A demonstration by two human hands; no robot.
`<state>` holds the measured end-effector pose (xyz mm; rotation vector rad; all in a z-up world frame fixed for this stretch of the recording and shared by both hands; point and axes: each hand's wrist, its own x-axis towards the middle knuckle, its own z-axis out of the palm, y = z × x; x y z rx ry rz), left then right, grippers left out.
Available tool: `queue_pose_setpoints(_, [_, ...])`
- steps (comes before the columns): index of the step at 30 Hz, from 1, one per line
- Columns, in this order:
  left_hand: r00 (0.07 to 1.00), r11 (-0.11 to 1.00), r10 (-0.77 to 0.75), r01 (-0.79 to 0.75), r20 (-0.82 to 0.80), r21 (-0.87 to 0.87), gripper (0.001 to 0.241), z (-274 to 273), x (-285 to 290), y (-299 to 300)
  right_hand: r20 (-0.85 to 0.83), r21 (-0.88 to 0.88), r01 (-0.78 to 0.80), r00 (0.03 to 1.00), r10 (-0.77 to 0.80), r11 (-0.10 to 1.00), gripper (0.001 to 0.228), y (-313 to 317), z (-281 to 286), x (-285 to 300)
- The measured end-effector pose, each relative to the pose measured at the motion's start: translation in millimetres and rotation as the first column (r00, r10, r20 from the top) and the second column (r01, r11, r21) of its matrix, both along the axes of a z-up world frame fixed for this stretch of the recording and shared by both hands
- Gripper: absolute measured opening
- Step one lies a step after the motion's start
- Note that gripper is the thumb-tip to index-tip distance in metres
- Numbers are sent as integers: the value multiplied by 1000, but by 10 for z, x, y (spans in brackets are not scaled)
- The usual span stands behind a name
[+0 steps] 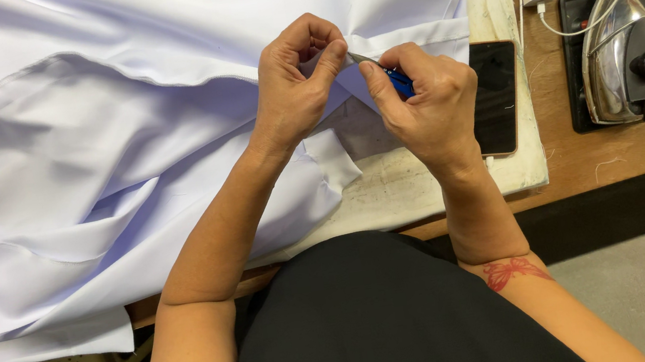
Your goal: The person uses small scissors to trim loose threads and seam allowances from a white garment laid on a worktable. The person repeatedly lifts and repositions the fabric to access different areas, snipping threads along seams and edges throughout the clip.
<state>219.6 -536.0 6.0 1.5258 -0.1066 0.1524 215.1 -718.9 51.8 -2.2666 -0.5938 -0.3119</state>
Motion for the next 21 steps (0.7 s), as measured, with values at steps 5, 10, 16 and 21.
queue_pose_setpoints(5, [993, 995, -96, 94, -63, -44, 10, 42, -65, 113, -123, 168, 31, 992, -11, 985, 18, -110, -85, 49])
queue_pose_setpoints(10, [993, 988, -112, 106, 46, 115, 8, 102, -208, 220, -362, 476, 28, 917, 166, 879, 18, -173, -231, 312])
queue_pose_setpoints(16, [996, 978, -89, 85, 12, 192, 11, 171, -233, 180, -479, 482, -98, 803, 355, 871, 11, -32, -315, 368])
queue_pose_setpoints(21, [980, 886, -71, -24, 185, 463, 15, 171, -241, 238, -595, 584, -74, 638, 489, 808, 9, -4, -304, 463])
